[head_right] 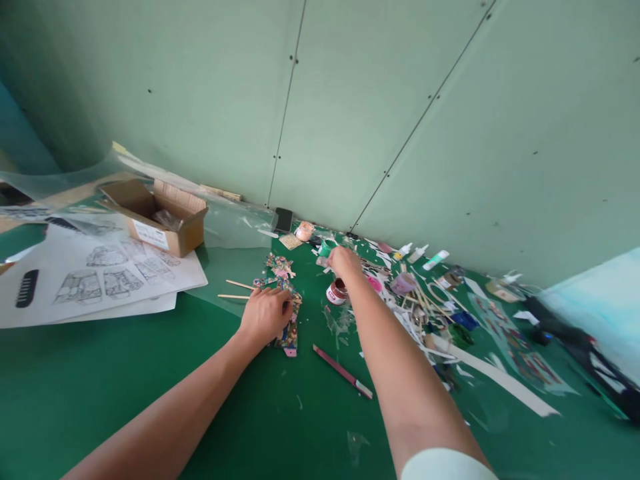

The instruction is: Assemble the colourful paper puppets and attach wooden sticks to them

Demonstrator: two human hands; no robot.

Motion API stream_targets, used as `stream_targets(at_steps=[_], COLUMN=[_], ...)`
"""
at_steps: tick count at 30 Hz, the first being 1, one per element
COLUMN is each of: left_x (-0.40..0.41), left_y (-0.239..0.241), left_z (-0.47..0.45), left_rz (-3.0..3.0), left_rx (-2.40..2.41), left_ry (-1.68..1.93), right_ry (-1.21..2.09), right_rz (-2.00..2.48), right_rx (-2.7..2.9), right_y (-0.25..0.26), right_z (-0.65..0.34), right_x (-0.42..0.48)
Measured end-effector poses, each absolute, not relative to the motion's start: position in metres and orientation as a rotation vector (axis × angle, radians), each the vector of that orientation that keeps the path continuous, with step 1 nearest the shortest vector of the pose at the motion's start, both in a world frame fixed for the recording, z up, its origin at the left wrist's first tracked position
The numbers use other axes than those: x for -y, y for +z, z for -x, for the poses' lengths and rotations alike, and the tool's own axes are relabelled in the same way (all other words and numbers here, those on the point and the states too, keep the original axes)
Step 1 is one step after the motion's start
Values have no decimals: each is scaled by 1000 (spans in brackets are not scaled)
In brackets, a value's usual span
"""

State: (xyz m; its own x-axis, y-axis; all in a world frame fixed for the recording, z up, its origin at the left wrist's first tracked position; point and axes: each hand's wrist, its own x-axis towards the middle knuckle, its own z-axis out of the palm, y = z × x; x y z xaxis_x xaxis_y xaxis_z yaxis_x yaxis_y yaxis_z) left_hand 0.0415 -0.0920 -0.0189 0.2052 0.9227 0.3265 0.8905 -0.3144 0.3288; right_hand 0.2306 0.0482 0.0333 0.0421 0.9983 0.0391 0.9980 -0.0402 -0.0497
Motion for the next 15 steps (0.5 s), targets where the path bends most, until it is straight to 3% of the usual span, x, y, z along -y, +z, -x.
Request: stream_targets(at_steps=[15], left_x=[95], left_y=[-15], left_z=[-40], left_rz=[-2405], left_rx=[-1784], left_ry=[708], right_ry=[26], right_rz=[2242], right_rx=[2082], right_y=[35], right_z=[-238], right_x=[-47])
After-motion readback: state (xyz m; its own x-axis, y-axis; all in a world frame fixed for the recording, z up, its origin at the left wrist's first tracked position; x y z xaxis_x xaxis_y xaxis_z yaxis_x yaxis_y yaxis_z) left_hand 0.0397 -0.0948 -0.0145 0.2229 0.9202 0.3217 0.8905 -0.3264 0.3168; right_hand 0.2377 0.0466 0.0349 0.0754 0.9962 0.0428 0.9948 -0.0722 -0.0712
